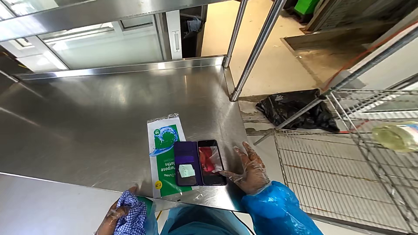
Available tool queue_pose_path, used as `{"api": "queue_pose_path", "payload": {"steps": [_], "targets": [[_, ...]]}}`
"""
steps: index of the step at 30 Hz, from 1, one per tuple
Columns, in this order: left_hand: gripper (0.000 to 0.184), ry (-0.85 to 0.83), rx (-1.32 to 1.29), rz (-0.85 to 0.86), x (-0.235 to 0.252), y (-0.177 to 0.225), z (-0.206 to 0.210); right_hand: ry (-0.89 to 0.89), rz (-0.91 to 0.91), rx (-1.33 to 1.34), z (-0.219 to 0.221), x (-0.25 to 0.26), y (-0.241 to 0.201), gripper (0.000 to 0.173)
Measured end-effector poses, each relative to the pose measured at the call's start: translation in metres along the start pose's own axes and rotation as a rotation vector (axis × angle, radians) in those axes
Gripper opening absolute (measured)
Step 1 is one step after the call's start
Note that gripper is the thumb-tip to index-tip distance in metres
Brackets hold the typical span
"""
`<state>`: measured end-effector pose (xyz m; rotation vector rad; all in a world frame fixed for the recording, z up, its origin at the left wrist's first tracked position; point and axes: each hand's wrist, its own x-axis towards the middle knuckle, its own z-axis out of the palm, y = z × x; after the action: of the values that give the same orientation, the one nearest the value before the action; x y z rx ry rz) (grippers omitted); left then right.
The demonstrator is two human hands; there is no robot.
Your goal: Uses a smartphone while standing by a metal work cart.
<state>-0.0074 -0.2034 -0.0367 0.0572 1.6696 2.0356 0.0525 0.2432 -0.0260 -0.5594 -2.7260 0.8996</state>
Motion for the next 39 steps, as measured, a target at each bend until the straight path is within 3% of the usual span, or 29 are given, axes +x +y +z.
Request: {"api": "queue_pose_path", "payload": {"steps": [14, 19, 22, 39], "targets": [[0.063, -0.023, -0.021, -0.005, 0.005, -0.002, -0.003, -0.336, 0.175, -0.171, -0.011, 0.002, -0.015, 0.105], [0.059, -0.012, -0.001, -0.002, 0.003, -0.002, -0.004, -0.052, 0.039, -0.017, -0.002, 0.0, 0.001, 0.097], [0.053, 0.034, 0.029, -0.019, 0.0, 0.003, 0.001, -0.02, 0.055, 0.03, -0.006, 0.0, 0.005, 0.092], [0.055, 0.024, -0.003, -0.019, 0.0, 0.001, 0.002, -0.321, 0.156, -0.151, -0.005, 0.002, -0.015, 0.102]]}}
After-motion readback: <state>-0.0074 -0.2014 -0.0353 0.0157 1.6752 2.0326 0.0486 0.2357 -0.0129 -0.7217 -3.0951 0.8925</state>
